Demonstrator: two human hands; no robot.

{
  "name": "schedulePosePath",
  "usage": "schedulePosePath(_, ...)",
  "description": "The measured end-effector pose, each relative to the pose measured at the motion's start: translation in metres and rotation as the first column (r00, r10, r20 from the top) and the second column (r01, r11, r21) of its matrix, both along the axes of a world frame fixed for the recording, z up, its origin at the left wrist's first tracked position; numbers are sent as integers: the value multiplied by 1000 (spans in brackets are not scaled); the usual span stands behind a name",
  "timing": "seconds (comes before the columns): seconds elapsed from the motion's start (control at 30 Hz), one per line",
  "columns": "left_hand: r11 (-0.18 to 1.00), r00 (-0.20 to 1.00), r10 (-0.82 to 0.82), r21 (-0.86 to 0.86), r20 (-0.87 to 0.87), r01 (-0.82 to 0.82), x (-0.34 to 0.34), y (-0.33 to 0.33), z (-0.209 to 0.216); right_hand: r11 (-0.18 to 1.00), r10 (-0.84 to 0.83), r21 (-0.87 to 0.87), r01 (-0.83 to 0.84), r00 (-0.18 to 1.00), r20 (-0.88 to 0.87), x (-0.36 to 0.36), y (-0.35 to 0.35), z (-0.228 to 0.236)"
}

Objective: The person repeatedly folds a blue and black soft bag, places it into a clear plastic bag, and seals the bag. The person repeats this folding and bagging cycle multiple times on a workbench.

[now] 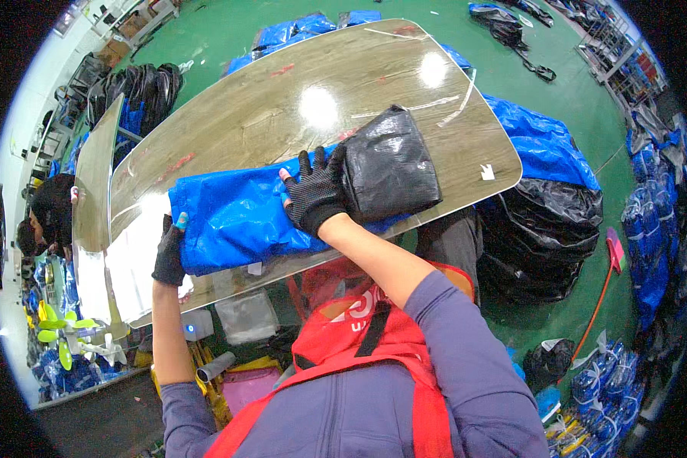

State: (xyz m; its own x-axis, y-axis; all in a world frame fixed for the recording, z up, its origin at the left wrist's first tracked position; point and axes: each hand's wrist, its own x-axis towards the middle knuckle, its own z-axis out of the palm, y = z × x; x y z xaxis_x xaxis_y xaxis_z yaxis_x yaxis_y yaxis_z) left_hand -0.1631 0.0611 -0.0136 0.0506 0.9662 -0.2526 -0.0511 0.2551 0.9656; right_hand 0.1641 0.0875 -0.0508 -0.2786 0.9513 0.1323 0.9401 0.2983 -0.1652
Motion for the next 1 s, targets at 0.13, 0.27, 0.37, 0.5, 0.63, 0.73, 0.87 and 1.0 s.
schedulePosePath(0.13,980,997,-12,-200,-80,-4,4,26,12,926,198,348,-144,972,-126,11,-15,-4)
schedulePosePath(0.27,988,977,85,-141,197,-57,78,24,72,935,242,320,-155,936,-254,31,-45,-9)
schedulePosePath(0.37,866,896,-442,238,-48,440,183,16,82,976,113,-83,-202,792,-600,44,-56,-21)
schedulePosePath(0.5,419,379,25,354,-925,836,292,31,40,938,335,229,-262,856,-393,55,-56,-56)
schedulePosePath(0.63,441,273,178,325,-945,837,335,42,12,967,231,220,-132,823,-519,66,-57,-71)
schedulePosePath(0.73,471,192,217,275,-957,838,346,42,5,900,18,-320,-295,761,-649,89,-76,-35)
schedulePosePath(0.87,464,230,267,335,-936,820,349,48,-17,618,-63,-633,-466,773,-631,145,-92,51)
schedulePosePath(1.0,464,365,199,415,-910,783,335,52,-53,967,43,241,79,885,-463,155,-51,78)
